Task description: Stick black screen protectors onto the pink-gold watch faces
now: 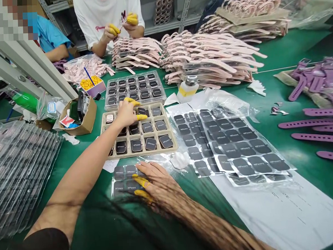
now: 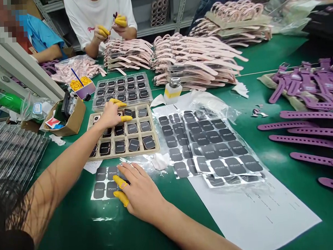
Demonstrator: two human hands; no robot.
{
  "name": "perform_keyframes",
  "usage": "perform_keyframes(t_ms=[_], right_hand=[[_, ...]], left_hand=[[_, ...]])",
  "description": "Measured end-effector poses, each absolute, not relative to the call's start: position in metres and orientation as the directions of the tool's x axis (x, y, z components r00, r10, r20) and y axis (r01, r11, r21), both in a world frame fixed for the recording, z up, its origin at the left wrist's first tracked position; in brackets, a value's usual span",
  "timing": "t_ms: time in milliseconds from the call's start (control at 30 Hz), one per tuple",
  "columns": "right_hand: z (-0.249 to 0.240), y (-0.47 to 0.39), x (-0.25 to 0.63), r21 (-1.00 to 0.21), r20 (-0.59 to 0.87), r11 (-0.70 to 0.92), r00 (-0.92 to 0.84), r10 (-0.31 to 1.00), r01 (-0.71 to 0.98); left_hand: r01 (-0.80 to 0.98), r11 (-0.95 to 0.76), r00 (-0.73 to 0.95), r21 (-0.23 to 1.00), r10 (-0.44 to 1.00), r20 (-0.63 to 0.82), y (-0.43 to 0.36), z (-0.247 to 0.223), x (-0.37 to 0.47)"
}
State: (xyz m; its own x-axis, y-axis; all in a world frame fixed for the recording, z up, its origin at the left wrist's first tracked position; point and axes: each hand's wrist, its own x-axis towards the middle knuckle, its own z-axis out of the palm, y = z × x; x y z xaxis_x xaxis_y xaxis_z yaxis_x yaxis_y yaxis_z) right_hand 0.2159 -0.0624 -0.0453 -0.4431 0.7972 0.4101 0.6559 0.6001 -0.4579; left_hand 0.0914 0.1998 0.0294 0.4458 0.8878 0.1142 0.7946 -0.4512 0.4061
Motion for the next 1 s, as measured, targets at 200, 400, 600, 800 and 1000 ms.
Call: perform_keyframes(t_ms=[200, 400, 600, 800, 1000], right_hand=[[-0.042, -0.059, 0.219, -0.487, 0.449, 0.648, -0.468, 0.761, 0.586], [-0.044, -0.057, 0.217, -0.520, 0.430, 0.682, -0.533, 0.729, 0.514], [-0.030, -0.057, 0.222, -0.632, 0.556, 0.612, -0.272, 0.786, 0.475], [-0.013, -0.051, 0.241, -0.591, 0.634, 0.550, -0.082, 0.769, 0.590], [-0.008, -0.053, 0.234, -0.730, 0.544, 0.526, -0.095, 0.834, 0.437]], left_hand=[[0.828, -0.555, 0.560, 0.083, 0.826, -0.061, 0.205, 0.041, 0.072], [0.801, -0.585, 0.598, 0.124, 0.789, -0.142, 0.217, 0.051, 0.082], [0.783, -0.511, 0.527, 0.354, 0.848, 0.058, 0.163, 0.051, 0.066], [0.229, 0.171, 0.496, 0.958, 0.826, -0.266, 0.019, 0.027, 0.038], [-0.036, 0.655, 0.561, 0.755, 0.638, -0.527, -0.012, 0.026, 0.026]])
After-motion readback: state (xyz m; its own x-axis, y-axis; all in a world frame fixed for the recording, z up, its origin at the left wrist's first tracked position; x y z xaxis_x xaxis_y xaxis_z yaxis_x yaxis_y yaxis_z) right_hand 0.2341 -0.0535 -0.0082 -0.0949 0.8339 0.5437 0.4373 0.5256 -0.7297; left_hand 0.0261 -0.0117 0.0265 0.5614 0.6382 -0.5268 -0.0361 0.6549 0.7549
